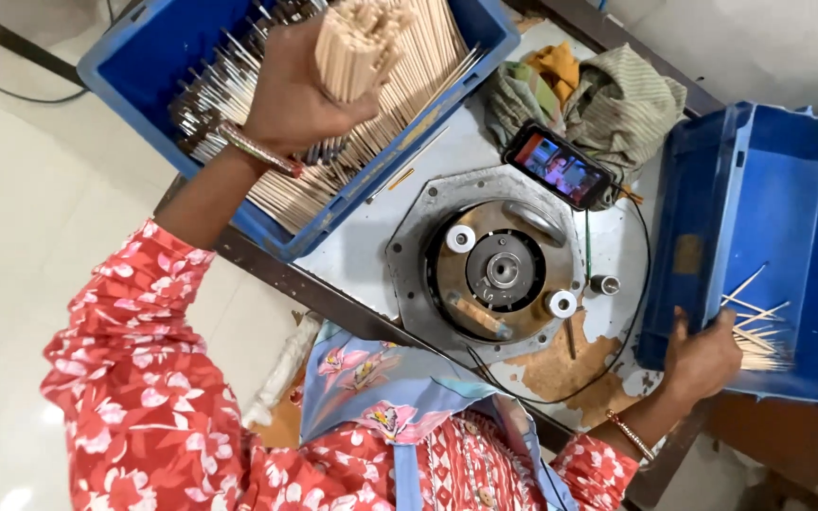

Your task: Feeding thin incense sticks into a processing machine and collecting processed sticks into a tray.

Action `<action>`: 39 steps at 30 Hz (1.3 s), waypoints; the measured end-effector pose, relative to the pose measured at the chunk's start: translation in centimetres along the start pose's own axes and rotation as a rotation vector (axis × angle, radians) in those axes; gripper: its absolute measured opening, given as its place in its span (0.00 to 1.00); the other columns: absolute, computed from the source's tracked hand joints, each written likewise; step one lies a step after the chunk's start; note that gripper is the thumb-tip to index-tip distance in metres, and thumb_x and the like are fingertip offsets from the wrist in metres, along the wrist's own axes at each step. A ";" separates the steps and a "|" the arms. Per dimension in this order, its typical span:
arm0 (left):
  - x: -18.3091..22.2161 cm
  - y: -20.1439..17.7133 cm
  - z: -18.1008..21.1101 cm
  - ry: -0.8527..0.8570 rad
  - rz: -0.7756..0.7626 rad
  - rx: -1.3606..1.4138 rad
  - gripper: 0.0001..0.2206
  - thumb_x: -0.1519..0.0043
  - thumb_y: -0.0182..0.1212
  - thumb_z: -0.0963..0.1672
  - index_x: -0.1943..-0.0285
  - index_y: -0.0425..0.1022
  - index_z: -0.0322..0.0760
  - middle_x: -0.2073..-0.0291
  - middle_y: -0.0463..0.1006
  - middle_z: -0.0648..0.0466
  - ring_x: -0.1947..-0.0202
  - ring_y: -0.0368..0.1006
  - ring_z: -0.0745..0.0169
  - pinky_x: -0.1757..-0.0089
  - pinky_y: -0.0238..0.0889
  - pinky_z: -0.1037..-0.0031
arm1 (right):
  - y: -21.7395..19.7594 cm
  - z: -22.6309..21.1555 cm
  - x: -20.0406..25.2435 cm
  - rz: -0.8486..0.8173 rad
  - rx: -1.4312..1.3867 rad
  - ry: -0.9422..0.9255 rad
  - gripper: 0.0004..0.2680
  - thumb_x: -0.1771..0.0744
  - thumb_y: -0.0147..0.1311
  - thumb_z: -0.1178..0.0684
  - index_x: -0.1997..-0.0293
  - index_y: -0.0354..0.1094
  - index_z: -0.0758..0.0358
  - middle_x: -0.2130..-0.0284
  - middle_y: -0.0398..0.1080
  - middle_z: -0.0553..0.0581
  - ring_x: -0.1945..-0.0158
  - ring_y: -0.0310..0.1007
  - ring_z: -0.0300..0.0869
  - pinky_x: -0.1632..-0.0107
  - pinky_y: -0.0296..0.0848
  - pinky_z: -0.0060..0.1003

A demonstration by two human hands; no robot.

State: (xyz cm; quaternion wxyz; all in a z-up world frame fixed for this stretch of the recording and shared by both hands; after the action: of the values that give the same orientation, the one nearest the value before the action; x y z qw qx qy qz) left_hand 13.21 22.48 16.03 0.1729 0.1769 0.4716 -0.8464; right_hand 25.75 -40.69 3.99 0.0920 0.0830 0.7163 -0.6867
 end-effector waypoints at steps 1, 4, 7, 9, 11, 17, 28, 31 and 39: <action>0.5 0.1 -0.8 0.067 0.051 0.231 0.22 0.43 0.74 0.44 0.43 0.75 0.27 0.63 0.81 0.45 0.63 0.80 0.55 0.56 0.76 0.64 | 0.1 0.0 -0.1 0.007 -0.020 -0.011 0.16 0.34 0.71 0.46 0.55 0.66 0.65 0.67 0.74 0.71 0.63 0.74 0.69 0.61 0.70 0.59; 2.3 2.1 -3.1 0.002 0.116 0.606 0.16 0.36 0.74 0.42 0.44 0.74 0.30 0.55 0.81 0.50 0.54 0.81 0.61 0.51 0.78 0.68 | 0.5 0.5 0.0 0.025 -0.004 0.004 0.17 0.34 0.71 0.44 0.55 0.66 0.65 0.68 0.74 0.71 0.64 0.74 0.69 0.62 0.69 0.59; 5.1 4.8 -5.2 -0.192 0.207 0.550 0.16 0.37 0.76 0.43 0.46 0.76 0.32 0.57 0.81 0.51 0.56 0.81 0.63 0.53 0.79 0.70 | 0.8 0.4 -0.2 0.024 0.039 0.021 0.17 0.34 0.71 0.43 0.54 0.67 0.64 0.69 0.74 0.72 0.64 0.74 0.69 0.62 0.69 0.59; 6.2 6.3 -6.8 -0.242 0.282 0.362 0.15 0.37 0.77 0.43 0.46 0.78 0.32 0.58 0.83 0.50 0.58 0.82 0.62 0.52 0.79 0.69 | 1.0 0.4 -0.1 0.017 0.055 0.021 0.17 0.34 0.71 0.42 0.54 0.67 0.63 0.69 0.74 0.72 0.64 0.74 0.69 0.62 0.69 0.60; 6.5 7.3 -8.6 -0.381 0.552 0.377 0.20 0.39 0.79 0.44 0.44 0.75 0.29 0.56 0.83 0.49 0.56 0.83 0.59 0.54 0.80 0.70 | 0.9 0.6 -0.2 0.033 0.078 0.017 0.18 0.35 0.71 0.41 0.52 0.67 0.62 0.70 0.73 0.73 0.65 0.73 0.69 0.64 0.69 0.60; 5.9 4.0 -16.1 -0.921 0.780 1.401 0.18 0.47 0.76 0.39 0.51 0.79 0.18 0.61 0.82 0.42 0.64 0.81 0.50 0.59 0.79 0.63 | 0.6 1.2 0.2 0.144 -0.075 -0.108 0.21 0.35 0.73 0.44 0.43 0.71 0.65 0.56 0.75 0.71 0.52 0.73 0.66 0.52 0.70 0.56; 13.7 14.9 11.7 -0.842 -0.398 1.554 0.19 0.45 0.71 0.38 0.44 0.72 0.33 0.58 0.78 0.52 0.57 0.78 0.62 0.56 0.74 0.71 | -10.5 -26.2 5.7 -0.326 -0.911 -0.685 0.13 0.34 0.63 0.56 0.44 0.72 0.64 0.45 0.74 0.60 0.41 0.74 0.52 0.38 0.72 0.43; 17.2 17.3 12.1 -0.947 -0.481 1.652 0.22 0.45 0.68 0.38 0.41 0.70 0.32 0.54 0.79 0.52 0.55 0.78 0.64 0.55 0.74 0.72 | -9.1 -28.6 7.2 -0.497 -0.895 -0.763 0.13 0.33 0.61 0.55 0.43 0.72 0.64 0.45 0.73 0.60 0.40 0.72 0.52 0.38 0.71 0.43; 19.5 18.9 11.4 -0.736 -0.422 1.351 0.20 0.46 0.71 0.38 0.44 0.72 0.29 0.55 0.79 0.54 0.55 0.77 0.68 0.54 0.73 0.73 | -9.0 -28.3 8.5 -0.607 -1.071 -0.931 0.11 0.30 0.56 0.57 0.40 0.67 0.60 0.42 0.73 0.58 0.31 0.70 0.52 0.30 0.68 0.42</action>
State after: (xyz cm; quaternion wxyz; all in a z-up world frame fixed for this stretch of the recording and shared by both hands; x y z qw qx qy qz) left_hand 3.21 0.89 -1.32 0.0092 -0.1404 -0.2070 -0.9682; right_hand 14.80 -12.91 11.73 0.2192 -0.4704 0.8298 -0.2054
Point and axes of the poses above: each hand's wrist, its own x-axis away from the middle knuckle, its own y-axis out of the palm, z = x × y, the point moved 1 cm from there along -x, towards the middle knuckle
